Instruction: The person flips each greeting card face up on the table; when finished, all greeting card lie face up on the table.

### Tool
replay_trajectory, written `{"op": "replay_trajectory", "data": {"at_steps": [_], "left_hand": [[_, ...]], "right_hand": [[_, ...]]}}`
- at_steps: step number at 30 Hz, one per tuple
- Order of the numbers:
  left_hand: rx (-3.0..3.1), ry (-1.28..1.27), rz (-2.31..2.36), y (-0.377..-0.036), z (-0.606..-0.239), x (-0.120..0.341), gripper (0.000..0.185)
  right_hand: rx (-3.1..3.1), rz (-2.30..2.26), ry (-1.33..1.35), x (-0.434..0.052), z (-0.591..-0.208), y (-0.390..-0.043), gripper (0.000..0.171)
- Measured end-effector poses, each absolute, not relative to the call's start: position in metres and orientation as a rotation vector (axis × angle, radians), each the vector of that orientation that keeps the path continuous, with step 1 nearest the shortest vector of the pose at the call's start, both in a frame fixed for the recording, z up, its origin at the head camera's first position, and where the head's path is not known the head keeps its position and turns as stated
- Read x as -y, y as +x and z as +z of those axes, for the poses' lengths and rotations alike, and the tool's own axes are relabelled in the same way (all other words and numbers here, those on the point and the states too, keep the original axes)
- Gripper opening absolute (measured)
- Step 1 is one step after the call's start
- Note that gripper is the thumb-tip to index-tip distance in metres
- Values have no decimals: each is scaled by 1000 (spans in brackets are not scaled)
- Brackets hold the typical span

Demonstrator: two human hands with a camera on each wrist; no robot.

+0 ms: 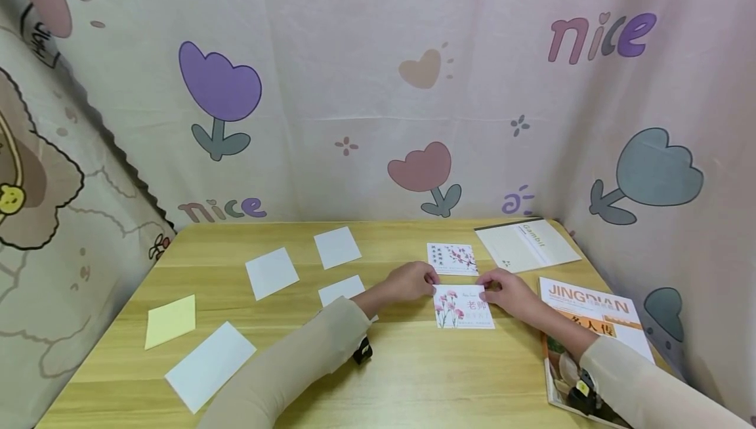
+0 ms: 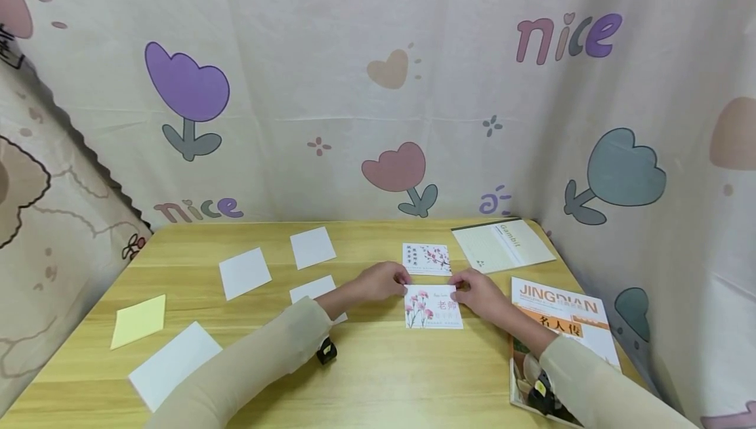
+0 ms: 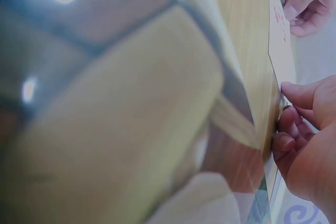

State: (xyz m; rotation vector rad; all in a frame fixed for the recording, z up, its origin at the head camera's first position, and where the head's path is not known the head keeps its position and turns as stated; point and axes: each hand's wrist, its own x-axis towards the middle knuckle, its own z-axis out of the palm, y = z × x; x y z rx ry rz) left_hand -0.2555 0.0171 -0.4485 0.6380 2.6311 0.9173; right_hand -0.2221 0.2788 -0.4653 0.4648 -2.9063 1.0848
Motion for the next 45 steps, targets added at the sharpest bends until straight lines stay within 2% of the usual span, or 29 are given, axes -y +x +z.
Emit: {"op": "replay_trajectory", "data": {"at_steps": [15, 23, 33, 45], "left_hand": [[-2550, 691, 1059, -259, -450, -8, 9], [-2585, 738, 1017, -259, -431, 20, 14], [-2633, 720, 1059, -246, -418, 75, 19], [-2696, 544, 1101, -224, -419, 141, 22]], "right_hand": [[2901, 1049, 468, -280, -462, -221, 19], [2858, 1158, 484, -270, -429, -217, 27], [2835, 1169, 558, -225, -394, -215, 28], [2816, 1328, 817, -157, -418, -228, 34]]}}
